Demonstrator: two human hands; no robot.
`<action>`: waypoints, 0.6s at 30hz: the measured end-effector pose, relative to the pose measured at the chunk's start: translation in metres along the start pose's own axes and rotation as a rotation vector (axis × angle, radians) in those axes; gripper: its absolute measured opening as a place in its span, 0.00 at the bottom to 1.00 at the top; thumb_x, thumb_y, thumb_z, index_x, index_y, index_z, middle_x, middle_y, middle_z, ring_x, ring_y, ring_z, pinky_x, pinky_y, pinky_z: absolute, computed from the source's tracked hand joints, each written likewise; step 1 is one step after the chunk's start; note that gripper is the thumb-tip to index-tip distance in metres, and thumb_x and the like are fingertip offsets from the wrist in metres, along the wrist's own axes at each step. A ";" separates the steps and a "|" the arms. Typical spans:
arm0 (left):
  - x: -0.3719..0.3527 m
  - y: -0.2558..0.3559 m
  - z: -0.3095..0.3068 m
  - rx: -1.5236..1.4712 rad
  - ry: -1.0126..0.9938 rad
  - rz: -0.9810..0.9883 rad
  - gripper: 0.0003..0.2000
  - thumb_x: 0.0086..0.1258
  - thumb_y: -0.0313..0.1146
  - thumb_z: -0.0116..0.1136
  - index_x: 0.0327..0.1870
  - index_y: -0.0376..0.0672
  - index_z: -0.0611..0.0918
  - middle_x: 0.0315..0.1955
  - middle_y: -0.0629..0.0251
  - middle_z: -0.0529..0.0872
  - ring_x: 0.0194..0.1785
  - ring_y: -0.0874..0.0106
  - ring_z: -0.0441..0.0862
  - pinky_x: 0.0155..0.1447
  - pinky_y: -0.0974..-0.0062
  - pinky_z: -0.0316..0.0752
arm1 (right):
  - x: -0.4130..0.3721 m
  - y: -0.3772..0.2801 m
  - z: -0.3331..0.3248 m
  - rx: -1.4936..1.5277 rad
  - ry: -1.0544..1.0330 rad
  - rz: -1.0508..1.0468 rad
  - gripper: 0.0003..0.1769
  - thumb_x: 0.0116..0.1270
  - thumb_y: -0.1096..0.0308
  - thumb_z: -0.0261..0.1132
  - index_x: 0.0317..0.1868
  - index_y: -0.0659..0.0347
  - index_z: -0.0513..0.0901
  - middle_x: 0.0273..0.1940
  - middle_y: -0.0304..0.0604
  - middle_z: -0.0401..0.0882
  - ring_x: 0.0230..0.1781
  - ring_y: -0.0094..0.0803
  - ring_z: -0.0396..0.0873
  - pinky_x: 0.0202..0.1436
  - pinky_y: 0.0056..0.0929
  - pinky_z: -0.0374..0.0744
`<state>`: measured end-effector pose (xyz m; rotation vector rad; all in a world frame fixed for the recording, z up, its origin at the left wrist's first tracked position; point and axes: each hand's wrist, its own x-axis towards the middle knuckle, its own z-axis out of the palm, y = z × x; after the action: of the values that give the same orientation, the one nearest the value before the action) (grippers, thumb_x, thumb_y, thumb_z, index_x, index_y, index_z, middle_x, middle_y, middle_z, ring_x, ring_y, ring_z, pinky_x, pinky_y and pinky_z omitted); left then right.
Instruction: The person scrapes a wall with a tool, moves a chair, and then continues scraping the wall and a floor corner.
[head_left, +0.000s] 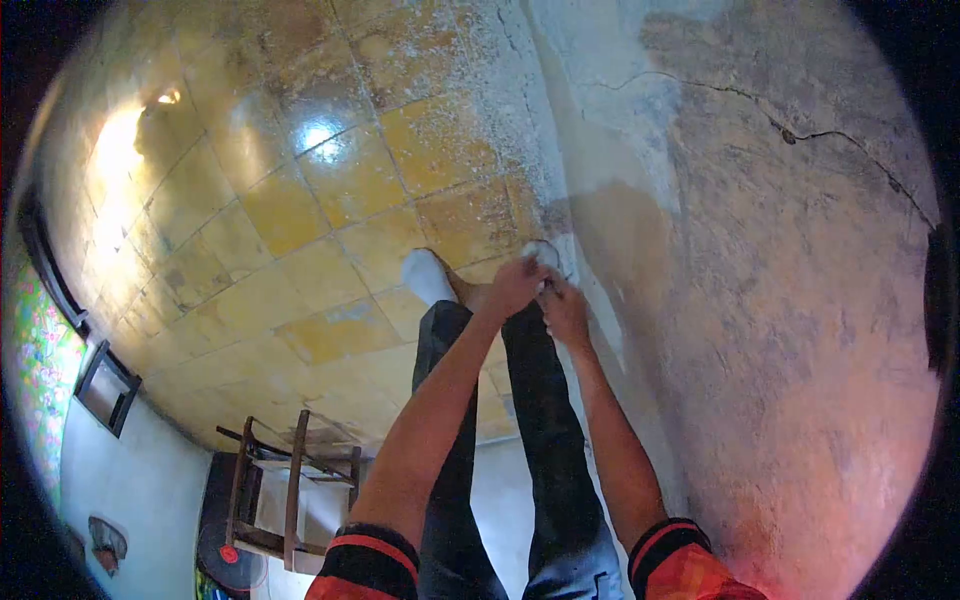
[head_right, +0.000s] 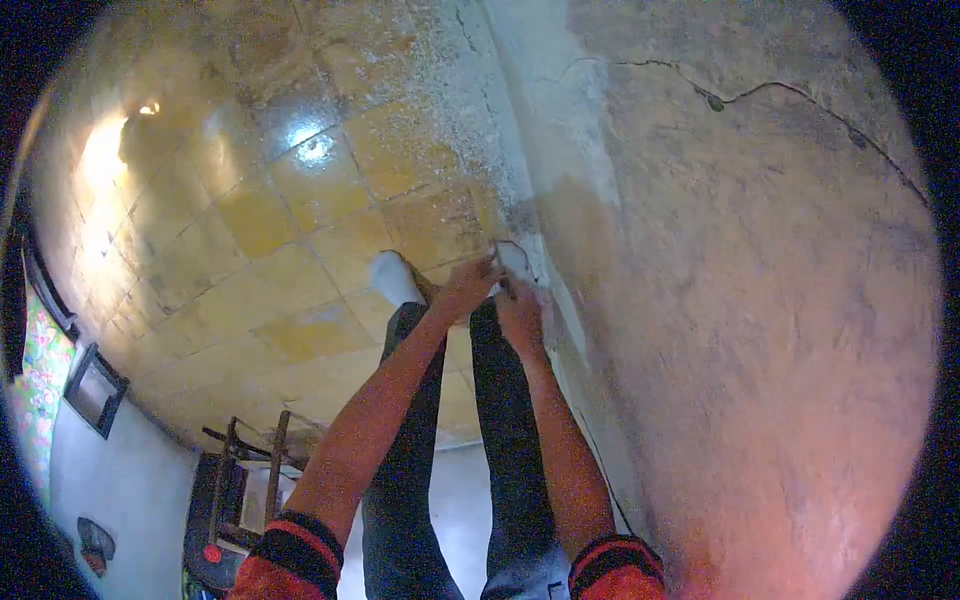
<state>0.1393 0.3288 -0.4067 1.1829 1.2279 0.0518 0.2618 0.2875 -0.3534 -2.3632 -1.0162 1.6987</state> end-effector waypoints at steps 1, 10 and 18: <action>-0.020 -0.013 -0.006 -0.120 -0.007 -0.144 0.21 0.69 0.46 0.50 0.47 0.33 0.79 0.34 0.45 0.83 0.38 0.55 0.83 0.44 0.61 0.76 | -0.005 0.000 0.008 0.014 -0.088 0.029 0.24 0.62 0.63 0.57 0.59 0.63 0.74 0.46 0.61 0.79 0.43 0.59 0.78 0.50 0.48 0.76; -0.108 -0.040 -0.083 -1.215 0.049 -0.562 0.12 0.73 0.40 0.52 0.45 0.40 0.78 0.35 0.67 0.82 0.39 0.72 0.80 0.45 0.71 0.75 | -0.047 -0.075 0.098 -0.089 -0.211 -0.101 0.29 0.56 0.68 0.56 0.61 0.63 0.72 0.49 0.67 0.76 0.53 0.58 0.74 0.59 0.48 0.71; -0.119 0.013 -0.127 -1.324 0.135 -0.448 0.16 0.74 0.42 0.49 0.52 0.40 0.76 0.41 0.65 0.83 0.42 0.73 0.80 0.48 0.74 0.75 | -0.077 -0.134 0.072 0.240 -0.341 -0.316 0.34 0.56 0.69 0.60 0.65 0.68 0.66 0.57 0.63 0.72 0.61 0.50 0.71 0.66 0.38 0.67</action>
<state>0.0042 0.3478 -0.2986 -0.2467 1.1799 0.5260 0.1229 0.3279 -0.2634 -1.7014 -1.0855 1.9991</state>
